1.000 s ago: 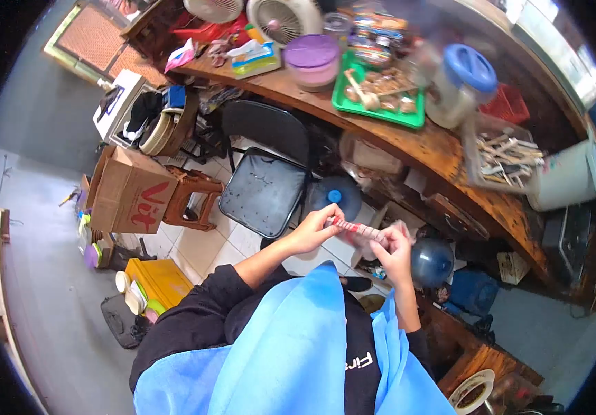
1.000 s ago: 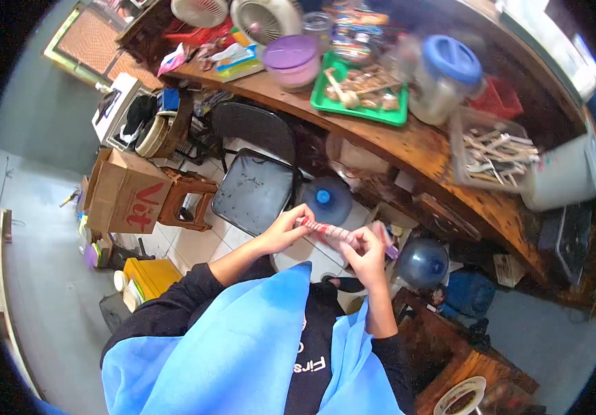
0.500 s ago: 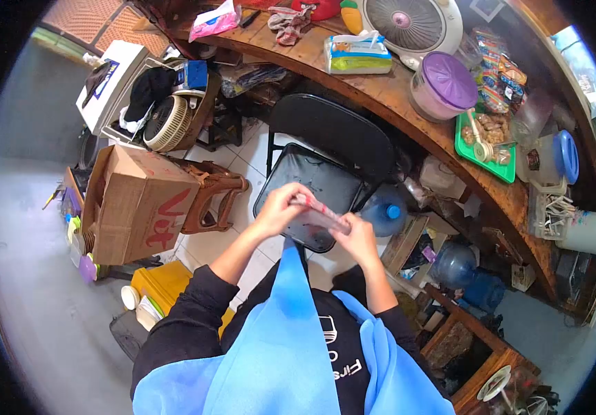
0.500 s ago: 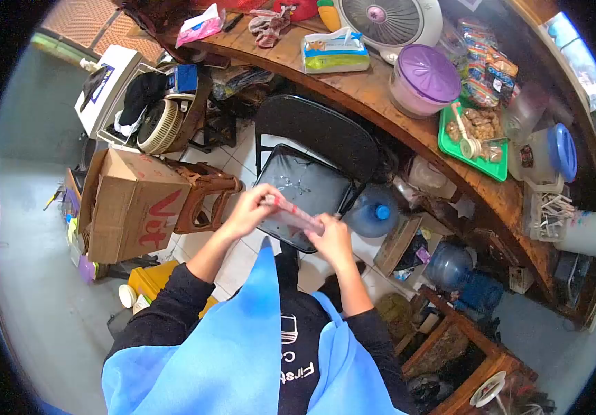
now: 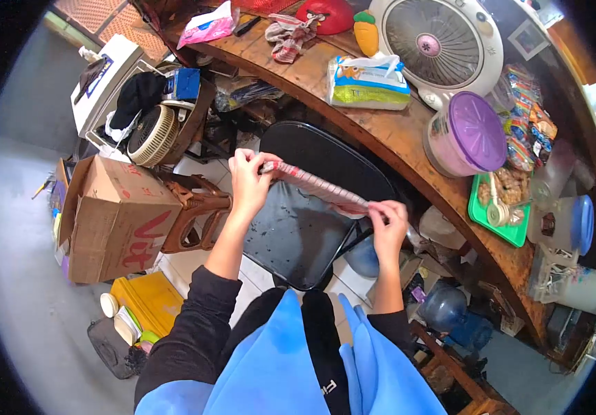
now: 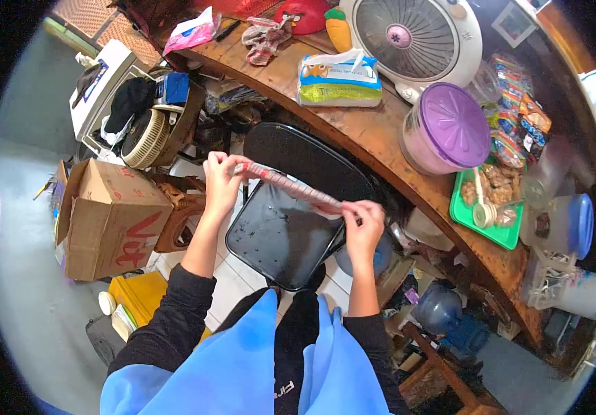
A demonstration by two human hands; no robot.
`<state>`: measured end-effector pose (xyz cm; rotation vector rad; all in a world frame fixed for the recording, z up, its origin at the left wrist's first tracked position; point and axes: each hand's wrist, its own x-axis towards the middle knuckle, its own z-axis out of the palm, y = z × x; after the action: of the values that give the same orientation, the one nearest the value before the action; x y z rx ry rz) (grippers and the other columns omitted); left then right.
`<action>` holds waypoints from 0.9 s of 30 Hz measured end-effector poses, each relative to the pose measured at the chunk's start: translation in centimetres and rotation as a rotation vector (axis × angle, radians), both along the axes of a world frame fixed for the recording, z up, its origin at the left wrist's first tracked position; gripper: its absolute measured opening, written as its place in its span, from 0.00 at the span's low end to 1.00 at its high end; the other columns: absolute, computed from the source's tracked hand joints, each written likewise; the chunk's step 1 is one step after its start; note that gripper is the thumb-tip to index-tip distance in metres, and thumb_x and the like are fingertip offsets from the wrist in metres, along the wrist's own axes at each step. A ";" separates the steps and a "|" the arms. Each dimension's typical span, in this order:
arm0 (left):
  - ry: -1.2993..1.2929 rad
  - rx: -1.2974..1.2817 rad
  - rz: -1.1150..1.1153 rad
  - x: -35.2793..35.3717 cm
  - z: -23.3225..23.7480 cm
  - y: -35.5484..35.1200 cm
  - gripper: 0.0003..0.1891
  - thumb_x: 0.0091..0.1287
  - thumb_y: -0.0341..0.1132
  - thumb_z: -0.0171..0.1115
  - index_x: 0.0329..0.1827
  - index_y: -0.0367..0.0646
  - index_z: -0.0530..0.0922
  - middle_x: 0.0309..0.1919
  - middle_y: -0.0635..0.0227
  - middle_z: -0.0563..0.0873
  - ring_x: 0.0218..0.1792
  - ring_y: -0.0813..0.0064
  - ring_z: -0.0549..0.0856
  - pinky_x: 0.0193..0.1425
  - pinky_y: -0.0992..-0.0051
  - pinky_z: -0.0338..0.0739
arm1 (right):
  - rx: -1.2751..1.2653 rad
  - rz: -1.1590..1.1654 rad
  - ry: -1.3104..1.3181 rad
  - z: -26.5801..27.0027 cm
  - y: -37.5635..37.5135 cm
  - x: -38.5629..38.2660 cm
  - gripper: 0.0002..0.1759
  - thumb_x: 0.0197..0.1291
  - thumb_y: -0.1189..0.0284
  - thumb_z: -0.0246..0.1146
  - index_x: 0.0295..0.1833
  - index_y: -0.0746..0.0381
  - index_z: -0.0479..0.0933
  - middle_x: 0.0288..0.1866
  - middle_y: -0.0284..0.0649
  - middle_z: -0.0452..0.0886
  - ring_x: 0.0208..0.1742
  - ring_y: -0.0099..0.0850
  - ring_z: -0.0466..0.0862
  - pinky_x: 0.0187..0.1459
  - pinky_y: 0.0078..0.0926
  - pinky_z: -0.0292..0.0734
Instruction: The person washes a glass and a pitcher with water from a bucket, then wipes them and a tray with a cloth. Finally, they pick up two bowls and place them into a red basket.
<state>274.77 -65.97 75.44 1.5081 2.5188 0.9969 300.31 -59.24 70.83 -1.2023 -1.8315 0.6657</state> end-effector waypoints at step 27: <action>0.362 -0.210 -0.158 0.7 -9.1 12.0 0.18 0.58 0.48 0.51 0.48 0.51 0.73 0.52 0.72 0.73 0.59 0.65 0.65 0.61 0.40 0.40 | 0.110 0.049 -0.572 -5.6 6.5 -4.1 0.31 0.50 0.60 0.58 0.59 0.60 0.61 0.57 0.44 0.64 0.57 0.40 0.65 0.59 0.52 0.49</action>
<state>275.51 -53.92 66.36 1.9255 2.5672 0.4549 296.25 -52.76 65.27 -1.3695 -2.3354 0.2487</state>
